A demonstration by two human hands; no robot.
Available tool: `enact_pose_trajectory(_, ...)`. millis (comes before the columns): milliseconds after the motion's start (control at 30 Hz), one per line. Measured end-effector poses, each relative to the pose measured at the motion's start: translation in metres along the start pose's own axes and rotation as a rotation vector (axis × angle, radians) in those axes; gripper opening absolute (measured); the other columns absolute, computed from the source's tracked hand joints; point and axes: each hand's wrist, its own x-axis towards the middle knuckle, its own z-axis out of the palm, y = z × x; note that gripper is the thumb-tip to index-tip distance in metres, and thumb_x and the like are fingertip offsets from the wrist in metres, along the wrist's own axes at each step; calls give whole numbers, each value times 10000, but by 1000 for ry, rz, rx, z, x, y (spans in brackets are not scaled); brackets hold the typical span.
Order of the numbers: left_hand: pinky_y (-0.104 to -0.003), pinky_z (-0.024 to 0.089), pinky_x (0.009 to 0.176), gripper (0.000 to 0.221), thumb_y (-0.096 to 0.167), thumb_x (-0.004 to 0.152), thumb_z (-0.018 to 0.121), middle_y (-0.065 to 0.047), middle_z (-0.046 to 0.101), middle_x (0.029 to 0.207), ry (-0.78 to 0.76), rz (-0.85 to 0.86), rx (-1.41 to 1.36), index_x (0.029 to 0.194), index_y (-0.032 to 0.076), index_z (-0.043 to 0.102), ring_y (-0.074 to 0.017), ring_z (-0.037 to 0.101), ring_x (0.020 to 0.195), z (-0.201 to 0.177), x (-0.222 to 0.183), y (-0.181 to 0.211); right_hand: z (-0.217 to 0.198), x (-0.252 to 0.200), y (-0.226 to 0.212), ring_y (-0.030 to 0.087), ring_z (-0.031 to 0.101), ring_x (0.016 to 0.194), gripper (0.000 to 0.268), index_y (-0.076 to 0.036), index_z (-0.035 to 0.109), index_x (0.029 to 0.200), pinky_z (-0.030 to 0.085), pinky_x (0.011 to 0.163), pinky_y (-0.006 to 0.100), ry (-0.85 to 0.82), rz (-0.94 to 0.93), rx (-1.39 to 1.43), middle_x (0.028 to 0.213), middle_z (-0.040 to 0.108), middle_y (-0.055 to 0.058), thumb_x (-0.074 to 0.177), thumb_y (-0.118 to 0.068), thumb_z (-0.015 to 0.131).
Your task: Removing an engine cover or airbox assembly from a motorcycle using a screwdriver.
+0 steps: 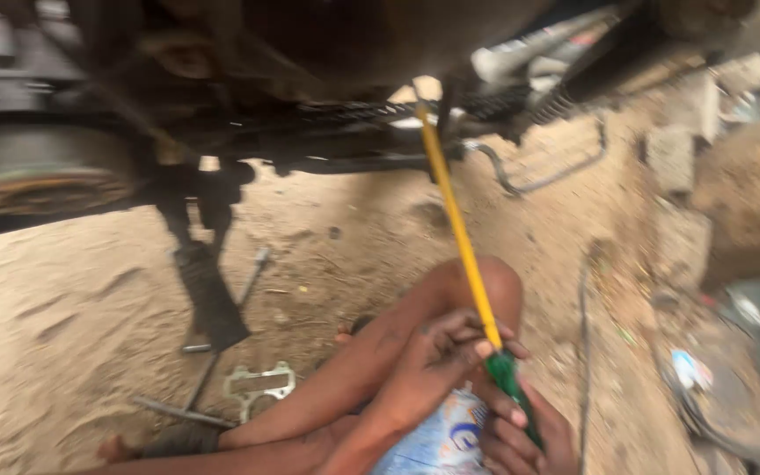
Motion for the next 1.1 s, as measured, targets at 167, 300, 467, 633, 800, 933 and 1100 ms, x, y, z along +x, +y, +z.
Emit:
enact_pose_trajectory(167, -352, 563, 984, 202, 138, 998, 613, -119, 759, 1105, 101, -136, -41, 1167, 31, 638, -194, 719, 1070, -8, 3, -17, 30, 10, 3, 74, 363, 406, 374, -78, 434, 1403, 298, 346, 259, -132, 171, 323, 790, 515, 29, 1130, -332, 409)
enact_pose_trajectory(300, -372, 580, 946, 176, 81, 941, 694, -160, 785, 1054, 164, -125, 74, 1086, -19, 692, -219, 739, 1023, -13, 5, -17, 63, 6, 12, 317, 601, 800, 606, 8, 388, 1443, 495, 671, 374, -93, -412, -712, 1104, 610, 304, 931, -179, 653)
enact_pose_trajectory(467, -388, 604, 981, 182, 83, 910, 721, -179, 809, 1043, 136, -124, 72, 1052, -30, 713, -239, 773, 1030, -13, 12, -13, 45, 3, 32, 275, 790, 1097, 559, 39, 573, 1289, 664, 876, 340, 364, -818, -1420, 1256, 742, 243, 797, -23, 831)
enact_pose_trajectory(633, -385, 606, 960, 239, 166, 953, 668, -198, 812, 1042, 218, -174, 16, 1045, -50, 716, -231, 774, 1001, -12, 9, -5, 37, -3, 46, 223, 829, 965, 404, 33, 691, 1158, 662, 815, 318, 543, -815, -1439, 1002, 818, 198, 787, -48, 831)
enact_pose_trajectory(800, -323, 587, 965, 305, 182, 1022, 586, -148, 794, 1073, 182, -86, 163, 1154, -52, 731, -183, 744, 1014, -10, 9, 15, 68, 4, 46, 218, 775, 1008, 447, 58, 640, 1166, 623, 865, 316, 551, -834, -1539, 1076, 765, 225, 759, 20, 822)
enact_pose_trajectory(933, -318, 577, 936, 286, 163, 1044, 603, -128, 774, 1021, 157, -106, 106, 1177, -59, 723, -173, 725, 996, -14, 7, 7, 78, 7, 48, 223, 751, 1025, 447, 89, 600, 1200, 622, 878, 307, 570, -861, -1449, 1095, 739, 227, 788, 97, 773)
enact_pose_trajectory(1100, -300, 578, 944, 273, 176, 1046, 609, -110, 770, 1014, 134, -76, 151, 1169, -44, 716, -155, 722, 1009, -19, 7, 6, 67, 7, 53, 228, 740, 1023, 429, 95, 588, 1203, 617, 860, 294, 588, -832, -1343, 1126, 715, 249, 804, 115, 744)
